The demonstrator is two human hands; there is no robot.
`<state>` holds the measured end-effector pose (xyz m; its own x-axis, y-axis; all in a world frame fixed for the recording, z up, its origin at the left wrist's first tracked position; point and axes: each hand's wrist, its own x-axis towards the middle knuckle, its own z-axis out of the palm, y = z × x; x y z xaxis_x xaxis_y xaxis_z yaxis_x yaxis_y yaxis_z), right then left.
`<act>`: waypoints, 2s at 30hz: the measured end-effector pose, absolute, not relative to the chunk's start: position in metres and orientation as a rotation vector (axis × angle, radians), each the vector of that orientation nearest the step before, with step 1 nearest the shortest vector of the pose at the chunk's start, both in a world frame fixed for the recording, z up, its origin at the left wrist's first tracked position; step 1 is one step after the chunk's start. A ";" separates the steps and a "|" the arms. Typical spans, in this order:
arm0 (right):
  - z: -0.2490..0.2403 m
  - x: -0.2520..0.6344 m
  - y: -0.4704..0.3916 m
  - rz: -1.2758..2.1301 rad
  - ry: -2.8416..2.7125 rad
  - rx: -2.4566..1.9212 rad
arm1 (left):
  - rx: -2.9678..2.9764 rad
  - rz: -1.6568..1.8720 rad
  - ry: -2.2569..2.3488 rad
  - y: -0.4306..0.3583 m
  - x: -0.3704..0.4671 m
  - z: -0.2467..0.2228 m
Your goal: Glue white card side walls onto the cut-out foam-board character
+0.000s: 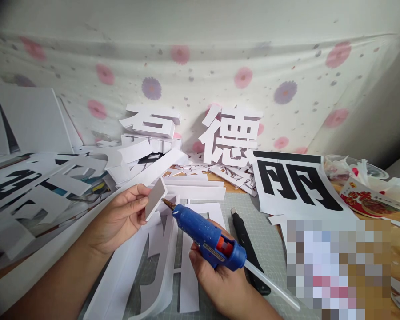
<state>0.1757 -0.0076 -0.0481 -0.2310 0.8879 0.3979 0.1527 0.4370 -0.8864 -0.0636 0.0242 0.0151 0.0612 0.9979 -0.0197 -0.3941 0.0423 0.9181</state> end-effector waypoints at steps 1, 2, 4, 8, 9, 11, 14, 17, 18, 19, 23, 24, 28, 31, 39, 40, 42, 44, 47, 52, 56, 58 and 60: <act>-0.048 0.176 -0.007 0.902 -1.682 -0.912 | 0.914 1.313 0.881 0.024 -0.064 0.015; -0.048 0.175 -0.007 0.896 -1.684 -0.910 | 0.920 1.314 0.879 0.024 -0.064 0.015; -0.050 0.175 -0.007 0.873 -1.666 -0.909 | 0.934 1.314 0.874 0.024 -0.064 0.014; -0.052 0.175 -0.007 0.841 -1.671 -0.939 | 0.945 1.318 0.883 0.025 -0.065 0.015; -0.052 0.174 -0.006 0.825 -1.684 -0.937 | 0.947 1.318 0.886 0.025 -0.066 0.015; -0.048 0.173 -0.005 0.781 -1.702 -0.903 | 0.951 1.320 0.889 0.026 -0.066 0.015; -0.039 0.170 -0.005 0.759 -1.715 -0.872 | 0.953 1.325 0.889 0.027 -0.065 0.014; -0.028 0.167 -0.006 0.777 -1.735 -0.869 | 0.953 1.336 0.883 0.026 -0.066 0.013; -0.024 0.166 -0.007 0.774 -1.743 -0.863 | 0.953 1.338 0.881 0.026 -0.066 0.013; -0.021 0.165 -0.007 0.759 -1.755 -0.857 | 0.951 1.341 0.878 0.026 -0.066 0.013; -0.015 0.166 -0.009 0.718 -1.836 -0.822 | 0.962 1.328 0.864 0.026 -0.066 0.014; -0.015 0.167 -0.009 0.715 -1.846 -0.807 | 0.969 1.322 0.857 0.026 -0.066 0.014; -0.017 0.170 -0.010 0.704 -1.839 -0.768 | 0.983 1.307 0.853 0.027 -0.065 0.015; -0.013 0.170 -0.010 0.726 -1.783 -0.768 | 0.970 1.291 0.875 0.027 -0.065 0.015; -0.004 0.168 -0.010 0.769 -1.718 -0.828 | 0.974 1.288 0.918 0.027 -0.064 0.017; -0.004 0.168 -0.010 0.770 -1.720 -0.833 | 0.969 1.295 0.927 0.027 -0.064 0.018; -0.004 0.167 -0.010 0.761 -1.741 -0.832 | 0.954 1.318 0.941 0.028 -0.064 0.019; -0.005 0.167 -0.010 0.742 -1.776 -0.824 | 0.949 1.332 0.949 0.028 -0.064 0.021; -0.007 0.167 -0.009 0.700 -1.829 -0.827 | 0.959 1.341 0.959 0.029 -0.064 0.022; -0.008 0.168 -0.009 0.670 -1.846 -0.812 | 0.975 1.379 0.972 0.029 -0.065 0.020; -0.006 0.167 -0.010 0.672 -1.824 -0.796 | 1.005 1.365 0.943 0.028 -0.066 0.018; -0.007 0.166 -0.010 0.691 -1.797 -0.801 | 1.004 1.358 0.933 0.028 -0.066 0.018; -0.009 0.166 -0.010 0.730 -1.779 -0.818 | 1.002 1.358 0.926 0.027 -0.065 0.018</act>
